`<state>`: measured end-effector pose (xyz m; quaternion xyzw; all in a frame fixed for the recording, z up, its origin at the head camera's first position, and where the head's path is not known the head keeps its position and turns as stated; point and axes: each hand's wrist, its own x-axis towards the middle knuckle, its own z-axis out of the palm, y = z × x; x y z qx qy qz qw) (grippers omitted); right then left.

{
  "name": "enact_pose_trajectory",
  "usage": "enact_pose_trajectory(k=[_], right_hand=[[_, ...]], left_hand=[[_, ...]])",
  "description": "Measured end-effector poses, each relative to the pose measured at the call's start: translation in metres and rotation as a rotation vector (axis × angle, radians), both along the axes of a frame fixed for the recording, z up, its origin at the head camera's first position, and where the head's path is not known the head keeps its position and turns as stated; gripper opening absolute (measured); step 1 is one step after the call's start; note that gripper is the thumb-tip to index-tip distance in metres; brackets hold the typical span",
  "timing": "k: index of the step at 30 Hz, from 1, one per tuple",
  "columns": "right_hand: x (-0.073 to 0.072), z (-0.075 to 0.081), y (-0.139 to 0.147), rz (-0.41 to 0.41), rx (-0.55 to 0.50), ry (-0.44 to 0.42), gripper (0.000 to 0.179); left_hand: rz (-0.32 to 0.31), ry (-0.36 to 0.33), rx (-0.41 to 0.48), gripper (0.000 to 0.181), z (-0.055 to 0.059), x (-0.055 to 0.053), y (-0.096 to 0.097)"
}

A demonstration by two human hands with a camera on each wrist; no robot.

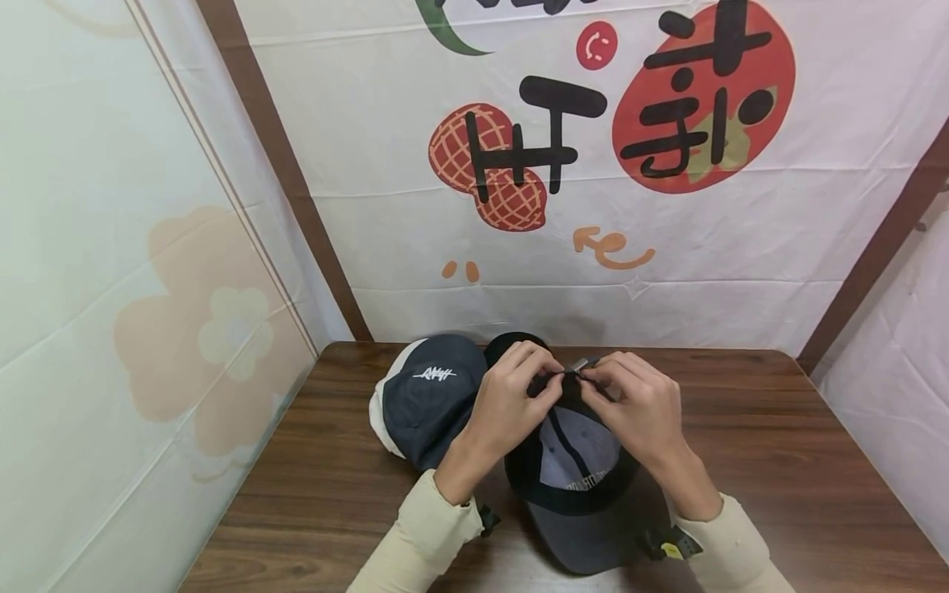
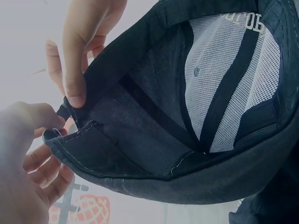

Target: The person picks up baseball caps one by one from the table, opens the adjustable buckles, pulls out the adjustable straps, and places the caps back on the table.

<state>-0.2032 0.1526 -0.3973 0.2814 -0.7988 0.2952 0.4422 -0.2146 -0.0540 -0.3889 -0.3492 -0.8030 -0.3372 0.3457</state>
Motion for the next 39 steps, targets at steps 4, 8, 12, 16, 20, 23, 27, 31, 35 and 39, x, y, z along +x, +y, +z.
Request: enact_pose_trajectory(k=[4, 8, 12, 16, 20, 23, 27, 31, 35, 39], right_hand=[[0.0004, 0.0004, -0.0002, -0.006, 0.001, -0.007, 0.010], [0.0002, 0.0000, 0.0000, -0.011, -0.002, -0.009, 0.010], [0.0003, -0.0003, 0.0003, -0.015, -0.002, -0.012, 0.010], [0.0006, -0.0001, 0.0003, -0.018, 0.000, -0.014, 0.010], [0.0003, 0.0001, 0.0004, -0.017, 0.001, -0.016, 0.010], [0.0005, 0.0006, 0.0003, -0.017, 0.003, -0.021, 0.010], [0.0007, 0.0007, 0.0005, -0.012, 0.002, -0.021, 0.010], [-0.0008, -0.0001, 0.0018, -0.015, -0.006, -0.016, 0.009], [-0.0028, -0.0007, 0.0049, -0.023, -0.030, -0.011, 0.010], [-0.0029, -0.0002, 0.0072, -0.024, -0.027, -0.020, 0.011]], left_hand=[[-0.002, 0.001, 0.004, 0.012, 0.0001, 0.0002, -0.0005], [-0.001, 0.006, 0.004, 0.012, 0.0001, 0.0000, -0.0011], [0.000, 0.007, 0.000, 0.012, 0.0012, -0.0002, -0.0016], [0.001, 0.005, -0.002, 0.012, 0.0012, 0.0004, -0.0022], [0.002, 0.009, -0.003, 0.012, 0.0011, 0.0008, -0.0026], [0.003, 0.012, -0.002, 0.013, 0.0013, 0.0010, -0.0027], [0.004, 0.015, 0.000, 0.011, 0.0009, 0.0014, -0.0027], [0.004, 0.019, 0.007, 0.007, 0.0015, 0.0019, -0.0035], [0.008, 0.006, 0.019, 0.010, 0.0034, 0.0021, -0.0062], [0.007, -0.006, 0.018, 0.010, 0.0040, 0.0019, -0.0086]])
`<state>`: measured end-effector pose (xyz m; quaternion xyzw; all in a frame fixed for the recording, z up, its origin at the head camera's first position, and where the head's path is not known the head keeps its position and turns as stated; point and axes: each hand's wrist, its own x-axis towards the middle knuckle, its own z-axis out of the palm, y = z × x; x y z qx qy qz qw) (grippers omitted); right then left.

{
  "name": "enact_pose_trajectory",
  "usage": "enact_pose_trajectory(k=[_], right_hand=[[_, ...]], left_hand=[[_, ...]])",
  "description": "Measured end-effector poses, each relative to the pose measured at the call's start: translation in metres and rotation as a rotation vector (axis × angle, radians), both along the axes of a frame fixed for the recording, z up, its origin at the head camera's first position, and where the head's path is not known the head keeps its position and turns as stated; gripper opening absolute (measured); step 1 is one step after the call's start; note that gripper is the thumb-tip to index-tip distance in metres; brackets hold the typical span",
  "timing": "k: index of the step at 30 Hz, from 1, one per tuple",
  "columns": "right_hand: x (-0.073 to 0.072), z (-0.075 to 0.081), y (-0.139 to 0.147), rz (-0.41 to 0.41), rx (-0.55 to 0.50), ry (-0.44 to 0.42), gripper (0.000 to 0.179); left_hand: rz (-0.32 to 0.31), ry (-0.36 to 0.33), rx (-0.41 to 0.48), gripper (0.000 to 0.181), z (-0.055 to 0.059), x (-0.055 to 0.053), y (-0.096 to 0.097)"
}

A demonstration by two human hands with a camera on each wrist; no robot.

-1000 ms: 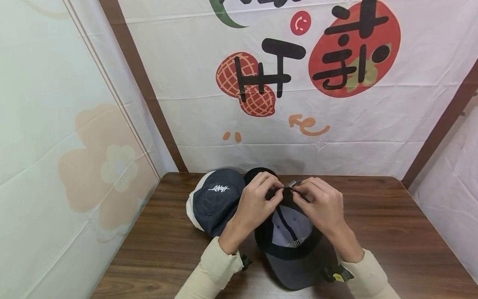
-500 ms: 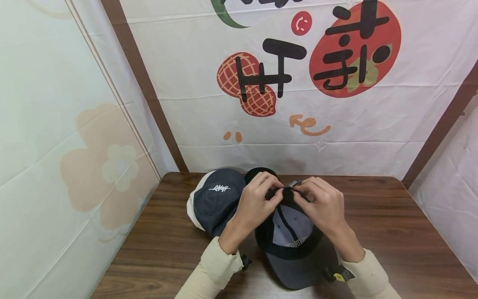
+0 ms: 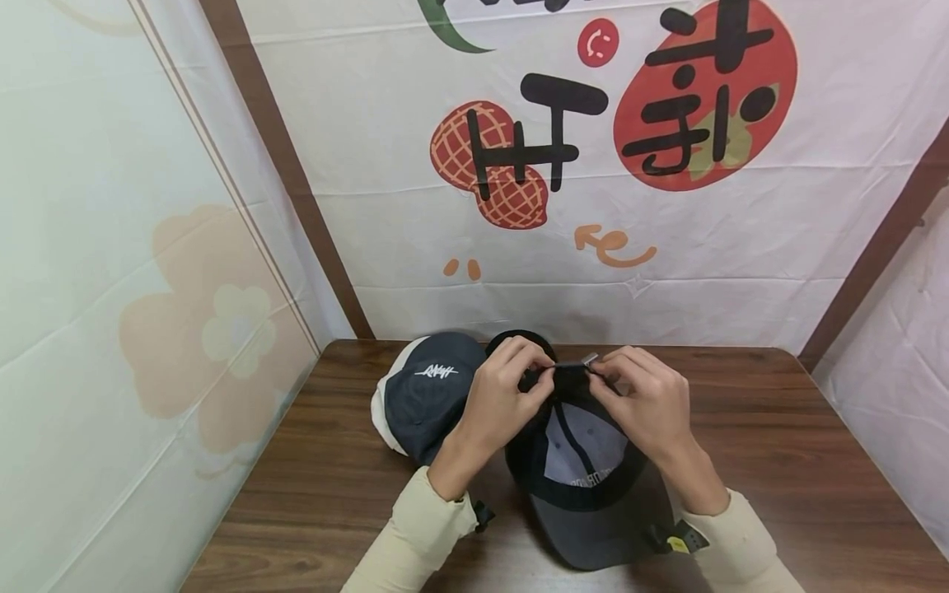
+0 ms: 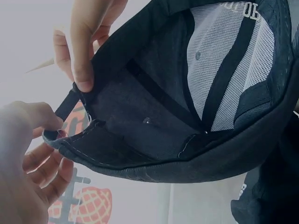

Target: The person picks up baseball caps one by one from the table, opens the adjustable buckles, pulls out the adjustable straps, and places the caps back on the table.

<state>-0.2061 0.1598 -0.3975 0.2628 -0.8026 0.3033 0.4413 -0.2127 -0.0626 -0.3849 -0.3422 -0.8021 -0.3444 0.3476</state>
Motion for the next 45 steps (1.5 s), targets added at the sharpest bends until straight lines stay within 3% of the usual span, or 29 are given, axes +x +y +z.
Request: enact_pose_trajectory(k=[18, 33, 45], right_hand=[[0.001, 0.000, 0.000, -0.030, 0.016, -0.008, 0.007], [-0.005, -0.004, 0.009, -0.031, -0.088, -0.047, 0.006], [-0.007, -0.004, 0.007, -0.067, -0.094, -0.032, 0.017]], left_hand=[[-0.001, 0.016, 0.015, 0.012, -0.002, -0.001, -0.002], [-0.019, -0.033, 0.077, 0.010, -0.002, -0.002, -0.010], [-0.059, -0.022, 0.027, 0.004, -0.005, -0.003, -0.010]])
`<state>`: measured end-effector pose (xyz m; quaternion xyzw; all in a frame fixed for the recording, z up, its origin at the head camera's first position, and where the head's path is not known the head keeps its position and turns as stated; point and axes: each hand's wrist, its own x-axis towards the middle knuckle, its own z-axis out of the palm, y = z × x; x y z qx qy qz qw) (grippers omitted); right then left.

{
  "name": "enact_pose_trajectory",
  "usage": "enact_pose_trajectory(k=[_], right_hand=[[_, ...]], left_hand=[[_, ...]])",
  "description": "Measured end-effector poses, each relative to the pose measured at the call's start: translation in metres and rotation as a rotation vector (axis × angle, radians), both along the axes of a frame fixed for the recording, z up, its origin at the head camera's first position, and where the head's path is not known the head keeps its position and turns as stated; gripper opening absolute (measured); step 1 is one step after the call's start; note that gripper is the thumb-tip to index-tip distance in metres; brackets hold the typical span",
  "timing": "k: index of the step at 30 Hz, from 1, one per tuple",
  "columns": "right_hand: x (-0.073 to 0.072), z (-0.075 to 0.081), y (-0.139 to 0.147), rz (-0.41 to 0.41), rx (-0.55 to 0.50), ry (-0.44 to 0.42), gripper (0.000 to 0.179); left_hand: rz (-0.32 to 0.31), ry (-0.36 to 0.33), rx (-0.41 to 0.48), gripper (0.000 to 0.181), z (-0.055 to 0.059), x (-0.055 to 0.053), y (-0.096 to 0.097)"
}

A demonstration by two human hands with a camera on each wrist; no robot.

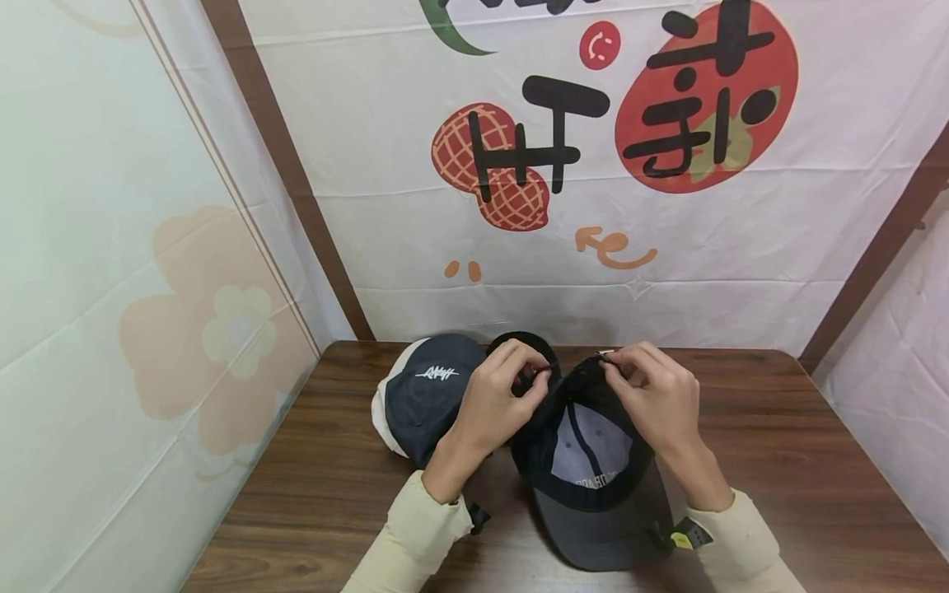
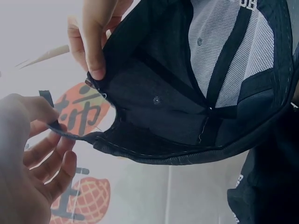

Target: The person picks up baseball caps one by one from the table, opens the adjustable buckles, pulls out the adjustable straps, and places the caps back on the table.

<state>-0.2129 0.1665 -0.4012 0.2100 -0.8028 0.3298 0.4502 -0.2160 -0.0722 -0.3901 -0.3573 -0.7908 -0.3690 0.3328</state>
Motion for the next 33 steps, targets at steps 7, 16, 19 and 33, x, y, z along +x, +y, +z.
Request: enact_pose_trajectory(k=[7, 16, 19, 33], right_hand=[[0.000, 0.001, 0.001, -0.023, 0.015, -0.001, 0.017], [0.000, 0.002, 0.002, -0.037, 0.027, 0.002, 0.016], [0.000, 0.003, 0.002, -0.034, 0.030, 0.007, 0.016], [0.004, 0.004, 0.001, -0.005, 0.032, 0.008, 0.018]], left_hand=[[-0.033, 0.010, -0.084, 0.007, -0.002, 0.003, 0.003], [-0.092, 0.018, -0.167, 0.011, -0.009, 0.005, 0.006], [-0.108, 0.007, -0.185, 0.011, -0.012, 0.005, 0.006], [0.000, -0.101, -0.194, 0.004, -0.010, 0.005, 0.012]])
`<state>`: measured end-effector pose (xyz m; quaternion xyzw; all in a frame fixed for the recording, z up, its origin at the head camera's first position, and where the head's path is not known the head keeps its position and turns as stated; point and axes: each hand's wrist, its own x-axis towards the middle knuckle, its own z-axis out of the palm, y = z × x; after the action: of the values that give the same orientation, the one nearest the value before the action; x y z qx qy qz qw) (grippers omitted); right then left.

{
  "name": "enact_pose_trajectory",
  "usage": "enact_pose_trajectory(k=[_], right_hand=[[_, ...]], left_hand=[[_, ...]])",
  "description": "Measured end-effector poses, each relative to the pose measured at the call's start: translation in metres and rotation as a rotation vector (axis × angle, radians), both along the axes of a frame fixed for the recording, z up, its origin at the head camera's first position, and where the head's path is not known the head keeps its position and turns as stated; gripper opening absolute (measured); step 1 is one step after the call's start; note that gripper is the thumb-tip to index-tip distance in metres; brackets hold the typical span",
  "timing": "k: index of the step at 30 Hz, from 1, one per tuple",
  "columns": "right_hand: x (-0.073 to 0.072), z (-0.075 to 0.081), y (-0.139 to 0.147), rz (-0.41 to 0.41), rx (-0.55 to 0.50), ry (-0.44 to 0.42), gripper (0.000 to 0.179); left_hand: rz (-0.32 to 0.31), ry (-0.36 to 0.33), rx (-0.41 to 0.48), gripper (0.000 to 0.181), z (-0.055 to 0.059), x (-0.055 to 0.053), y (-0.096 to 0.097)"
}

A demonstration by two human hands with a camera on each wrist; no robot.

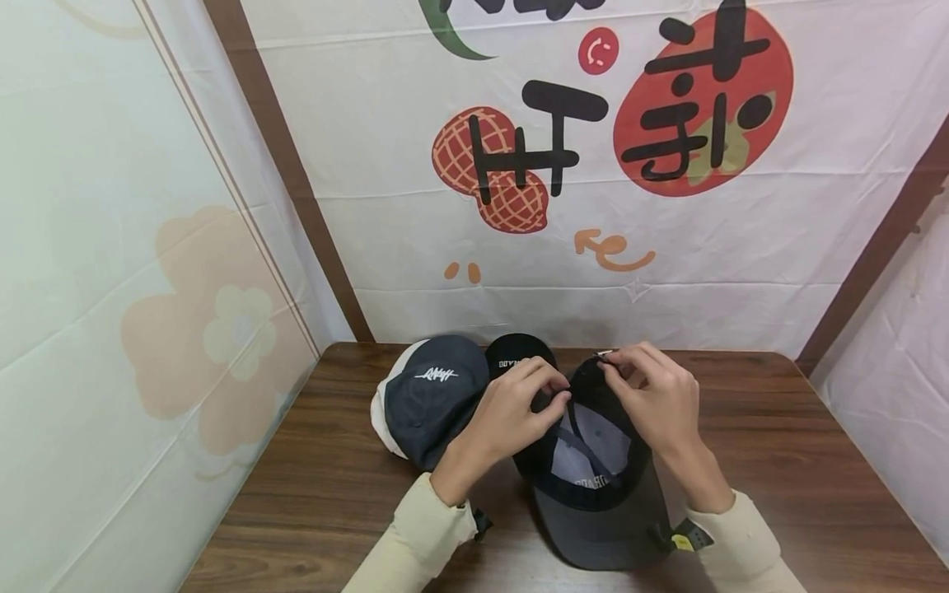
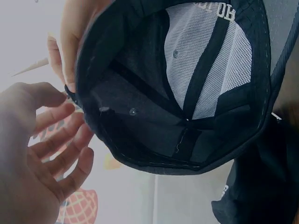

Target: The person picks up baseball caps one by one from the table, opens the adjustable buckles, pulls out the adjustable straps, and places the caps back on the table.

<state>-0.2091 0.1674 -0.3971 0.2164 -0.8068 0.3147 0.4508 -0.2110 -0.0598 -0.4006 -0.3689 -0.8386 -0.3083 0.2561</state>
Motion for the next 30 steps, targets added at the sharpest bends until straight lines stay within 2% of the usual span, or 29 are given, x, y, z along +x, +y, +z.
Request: enact_pose_trajectory(k=[6, 14, 21, 26, 30], right_hand=[[0.003, 0.002, -0.002, 0.015, -0.005, -0.002, 0.019], [0.008, 0.004, -0.004, 0.032, -0.014, -0.008, 0.018], [0.011, 0.006, -0.005, 0.068, -0.012, -0.020, 0.020], [0.013, 0.005, -0.006, 0.087, -0.006, -0.022, 0.022], [0.013, 0.004, -0.007, 0.099, 0.005, -0.027, 0.022]], left_hand=[[0.082, -0.034, -0.006, 0.008, 0.000, -0.002, 0.007], [0.124, -0.055, -0.039, 0.021, 0.001, -0.004, 0.013], [0.122, -0.069, -0.040, 0.023, 0.000, -0.004, 0.012], [0.094, -0.101, 0.028, 0.010, -0.001, -0.005, 0.012], [0.075, -0.091, 0.084, 0.005, -0.001, -0.007, 0.011]])
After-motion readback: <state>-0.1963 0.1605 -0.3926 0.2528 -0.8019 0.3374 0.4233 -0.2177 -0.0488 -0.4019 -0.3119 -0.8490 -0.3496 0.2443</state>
